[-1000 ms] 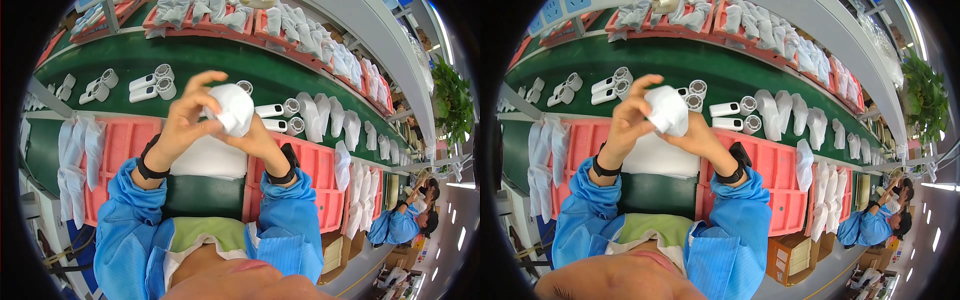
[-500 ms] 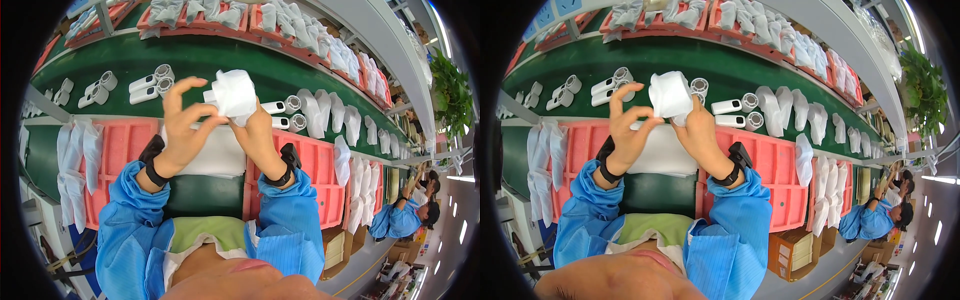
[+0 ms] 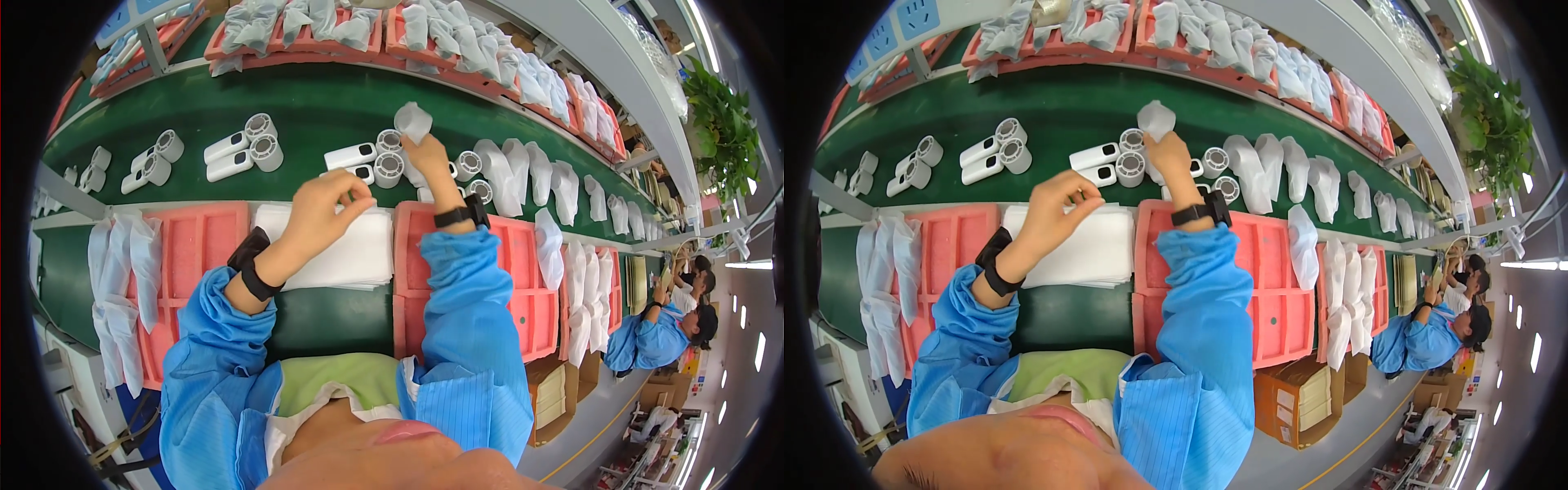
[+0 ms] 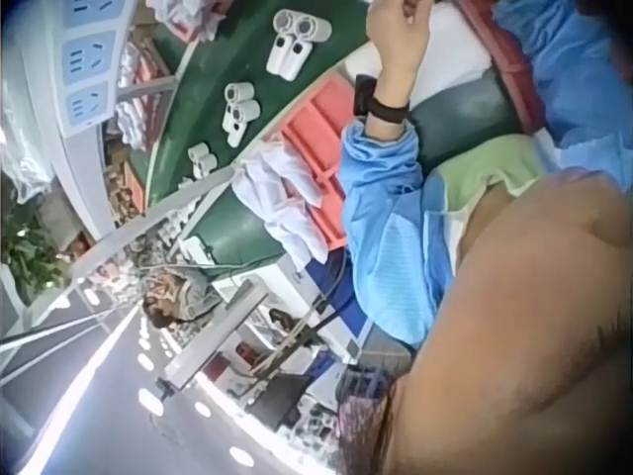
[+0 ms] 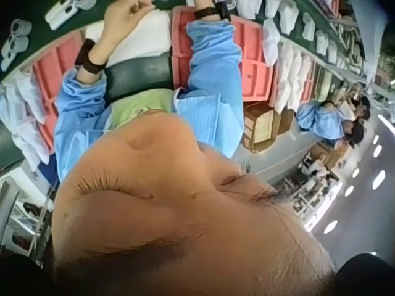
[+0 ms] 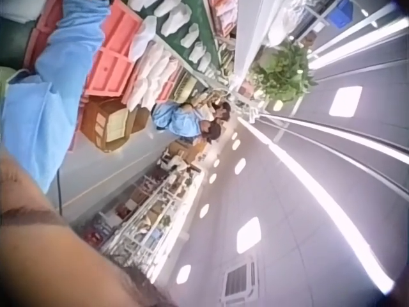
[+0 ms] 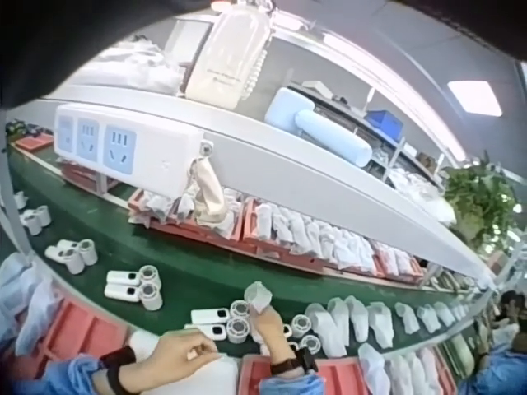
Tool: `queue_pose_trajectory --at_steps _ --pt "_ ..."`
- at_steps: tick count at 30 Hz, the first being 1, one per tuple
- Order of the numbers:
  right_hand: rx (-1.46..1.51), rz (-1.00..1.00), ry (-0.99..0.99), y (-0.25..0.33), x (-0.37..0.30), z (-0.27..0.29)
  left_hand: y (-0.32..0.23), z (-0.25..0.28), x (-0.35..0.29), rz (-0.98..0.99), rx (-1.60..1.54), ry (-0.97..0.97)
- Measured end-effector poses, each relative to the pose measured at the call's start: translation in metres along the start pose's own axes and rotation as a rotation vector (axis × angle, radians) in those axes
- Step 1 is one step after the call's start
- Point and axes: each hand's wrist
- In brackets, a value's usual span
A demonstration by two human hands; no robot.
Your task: The person wraps handheld fans in white sheets by hand and places the wrapped fans into a pink tray, repeating the process for several units.
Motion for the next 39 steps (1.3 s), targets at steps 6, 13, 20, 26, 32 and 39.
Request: queue_pose_trajectory --at_steps 6,13,20,26,32,39 --pt "-0.114 0.016 0.105 -0.019 0.027 -0.008 0.027 -0.043 -0.031 0.033 0.270 0.344" --pt "-0.427 0.245 -0.053 -0.077 0.028 0.075 0.052 -0.060 -0.041 -0.039 0.447 0.371" --pt "0.308 0.185 0.571 -0.128 0.032 0.099 0.058 -0.066 -0.043 0.008 0.451 0.340" --pt "-0.133 0.306 0.441 -0.122 0.022 0.111 0.061 -0.057 -0.033 0.166 0.266 0.394" --pt "0.250 0.393 0.114 -0.041 -0.030 0.146 0.075 -0.022 -0.017 0.279 -0.088 0.290" --pt "0.297 0.620 -0.107 0.049 -0.111 0.136 0.042 0.005 -0.004 0.258 -0.300 0.166"
Point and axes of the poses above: each hand's wrist, its own x-axis towards the middle knuckle, its own z-axis out of the back of the hand, y = z × x, and after that the axes turned 4 degrees about y, right-handed
